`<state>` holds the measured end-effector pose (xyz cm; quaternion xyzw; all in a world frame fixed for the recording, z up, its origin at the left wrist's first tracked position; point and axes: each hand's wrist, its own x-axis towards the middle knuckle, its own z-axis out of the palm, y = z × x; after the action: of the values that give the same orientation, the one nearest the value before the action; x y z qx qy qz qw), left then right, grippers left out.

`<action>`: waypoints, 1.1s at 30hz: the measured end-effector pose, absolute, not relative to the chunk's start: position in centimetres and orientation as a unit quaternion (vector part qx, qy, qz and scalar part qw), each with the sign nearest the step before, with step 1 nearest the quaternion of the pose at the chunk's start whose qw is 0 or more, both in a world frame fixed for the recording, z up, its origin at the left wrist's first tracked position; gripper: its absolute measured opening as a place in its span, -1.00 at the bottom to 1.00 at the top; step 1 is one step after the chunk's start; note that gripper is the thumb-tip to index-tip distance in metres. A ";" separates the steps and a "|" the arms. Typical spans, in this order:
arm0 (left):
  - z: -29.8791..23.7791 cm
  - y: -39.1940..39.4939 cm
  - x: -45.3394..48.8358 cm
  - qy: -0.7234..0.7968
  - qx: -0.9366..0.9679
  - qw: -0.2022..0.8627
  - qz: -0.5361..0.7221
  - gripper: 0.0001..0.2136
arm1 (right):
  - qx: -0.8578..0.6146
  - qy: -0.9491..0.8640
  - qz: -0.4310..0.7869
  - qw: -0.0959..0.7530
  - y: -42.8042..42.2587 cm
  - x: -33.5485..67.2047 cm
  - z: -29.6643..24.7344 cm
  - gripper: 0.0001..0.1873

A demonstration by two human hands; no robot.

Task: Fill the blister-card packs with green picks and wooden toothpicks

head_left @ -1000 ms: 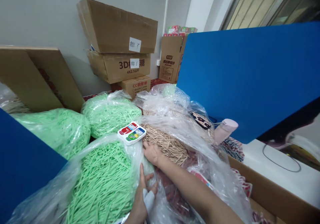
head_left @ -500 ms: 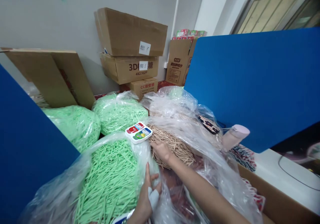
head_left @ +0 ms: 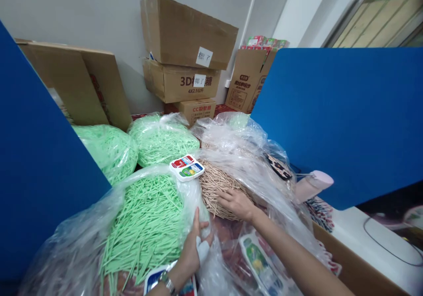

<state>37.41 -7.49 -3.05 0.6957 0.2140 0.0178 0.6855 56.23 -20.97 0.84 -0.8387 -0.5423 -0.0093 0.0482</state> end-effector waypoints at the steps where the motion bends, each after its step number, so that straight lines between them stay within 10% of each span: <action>1: -3.1 -7.5 37.4 0.215 0.693 0.688 0.018 -0.10 | -0.828 -0.560 -0.005 0.022 -21.4 56.0 0.8 -0.63; 7: -4.3 -7.4 37.3 0.204 0.689 0.695 0.040 -0.13 | -0.804 -0.594 -0.009 -0.023 -22.4 54.6 1.1 -0.52; 14: -5.1 -7.3 37.1 0.175 0.710 0.681 0.054 -0.16 | -0.899 -0.438 -0.017 -0.003 -18.7 52.6 -1.9 0.19; 21: -5.8 -7.4 37.2 0.191 0.708 0.678 0.053 -0.18 | -0.875 -0.484 -0.008 -0.033 -19.1 55.2 -1.1 -0.48; 28: -5.3 -7.5 37.2 0.196 0.697 0.688 0.055 -0.15 | -0.863 -0.495 -0.096 -0.025 -19.0 53.8 -4.1 -0.13; 33: -5.2 -7.4 37.2 0.192 0.689 0.696 0.063 -0.15 | -0.832 -0.544 -0.103 -0.032 -19.6 55.3 -5.4 -0.38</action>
<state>37.21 -7.37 -5.24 0.6893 0.1924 0.0634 0.6956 55.34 -19.65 -5.35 -0.8323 -0.5438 -0.1029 -0.0324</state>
